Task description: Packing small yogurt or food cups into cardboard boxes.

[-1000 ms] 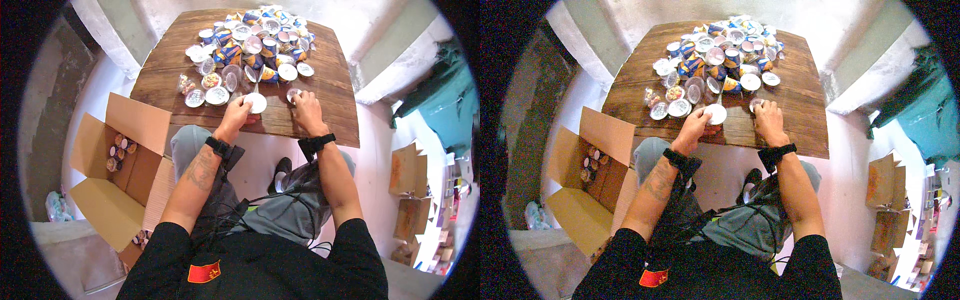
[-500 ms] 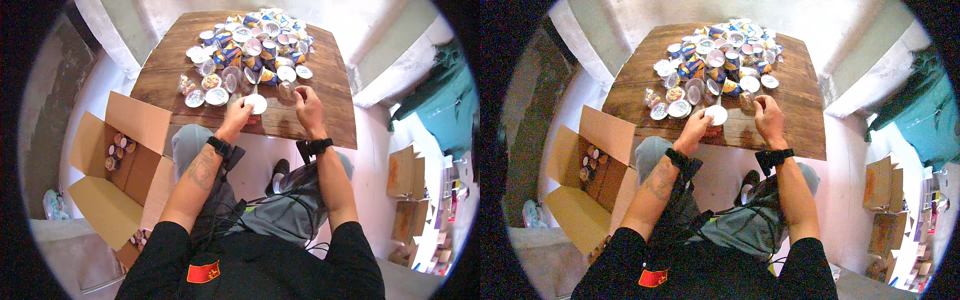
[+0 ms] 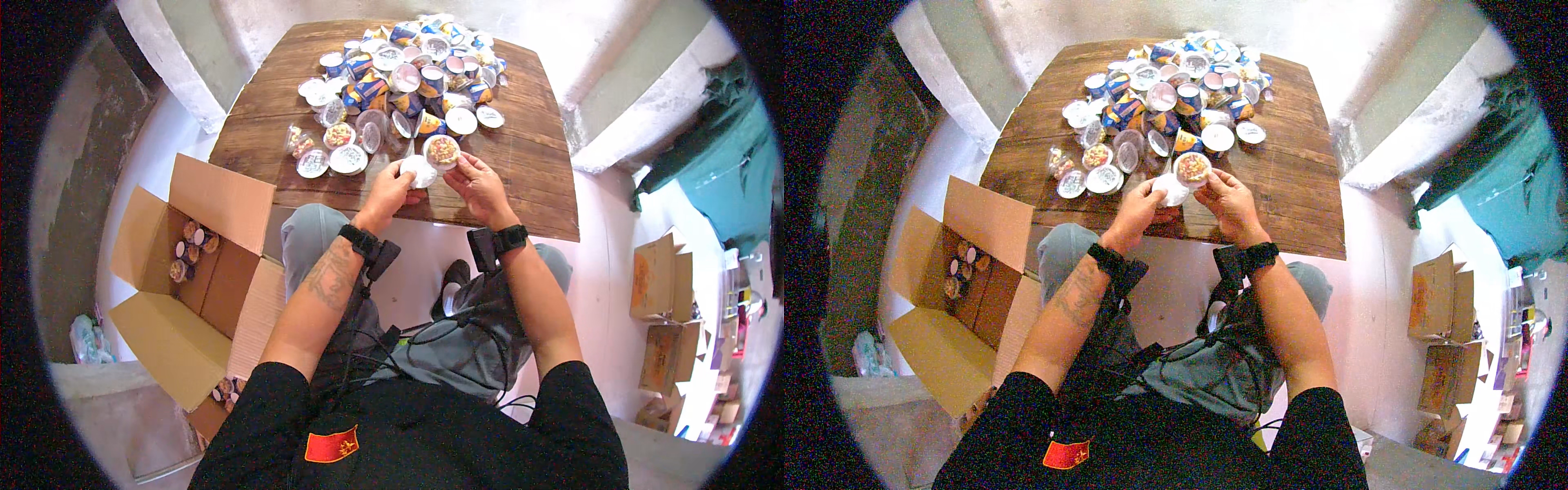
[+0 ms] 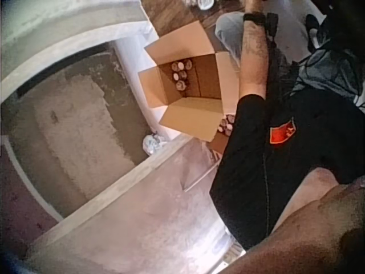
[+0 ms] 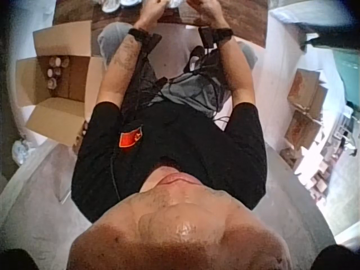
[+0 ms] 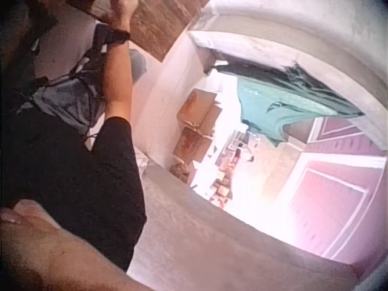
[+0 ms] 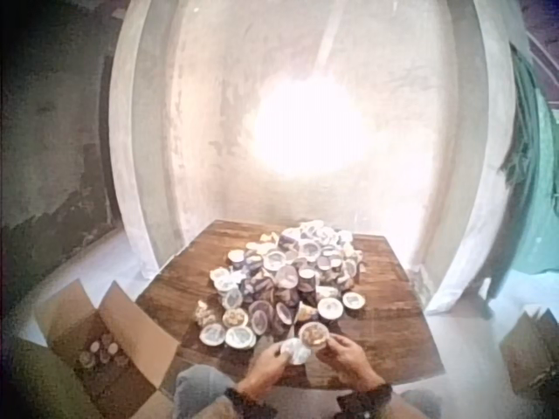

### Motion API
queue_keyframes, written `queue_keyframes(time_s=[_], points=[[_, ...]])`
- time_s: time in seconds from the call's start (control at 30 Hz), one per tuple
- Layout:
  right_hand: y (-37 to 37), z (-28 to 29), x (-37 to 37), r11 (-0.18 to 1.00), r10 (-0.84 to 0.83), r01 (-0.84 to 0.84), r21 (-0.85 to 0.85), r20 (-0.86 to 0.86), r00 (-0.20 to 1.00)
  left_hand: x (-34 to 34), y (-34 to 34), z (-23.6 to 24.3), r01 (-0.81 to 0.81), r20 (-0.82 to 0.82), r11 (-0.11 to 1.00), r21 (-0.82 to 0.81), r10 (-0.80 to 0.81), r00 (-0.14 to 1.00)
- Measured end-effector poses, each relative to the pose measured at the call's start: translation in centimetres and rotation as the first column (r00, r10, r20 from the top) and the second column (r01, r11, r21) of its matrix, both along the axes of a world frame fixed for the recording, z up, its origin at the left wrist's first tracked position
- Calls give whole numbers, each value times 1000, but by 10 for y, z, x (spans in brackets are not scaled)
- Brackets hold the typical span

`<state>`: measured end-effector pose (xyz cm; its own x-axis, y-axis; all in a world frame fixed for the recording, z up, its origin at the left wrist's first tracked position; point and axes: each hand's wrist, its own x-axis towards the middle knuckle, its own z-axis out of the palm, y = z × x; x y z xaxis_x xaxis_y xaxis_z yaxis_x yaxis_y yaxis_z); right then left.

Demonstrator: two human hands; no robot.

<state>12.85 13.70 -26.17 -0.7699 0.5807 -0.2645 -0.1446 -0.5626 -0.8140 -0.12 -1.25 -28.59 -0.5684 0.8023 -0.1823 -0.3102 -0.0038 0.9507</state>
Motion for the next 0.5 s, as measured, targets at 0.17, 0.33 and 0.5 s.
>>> queue_keyframes(time_s=[0.17,0.33,0.5], points=[[-9,4,0,997,30,-33,72,39,999,3,-5,13,-29,51,999,-18,29,998],[-19,4,-1,968,83,-112,226,135,987,9,-8,30,-58,95,995,-77,65,993],[-22,-4,-7,928,59,-119,352,177,982,6,-6,18,-45,70,998,-49,49,996]])
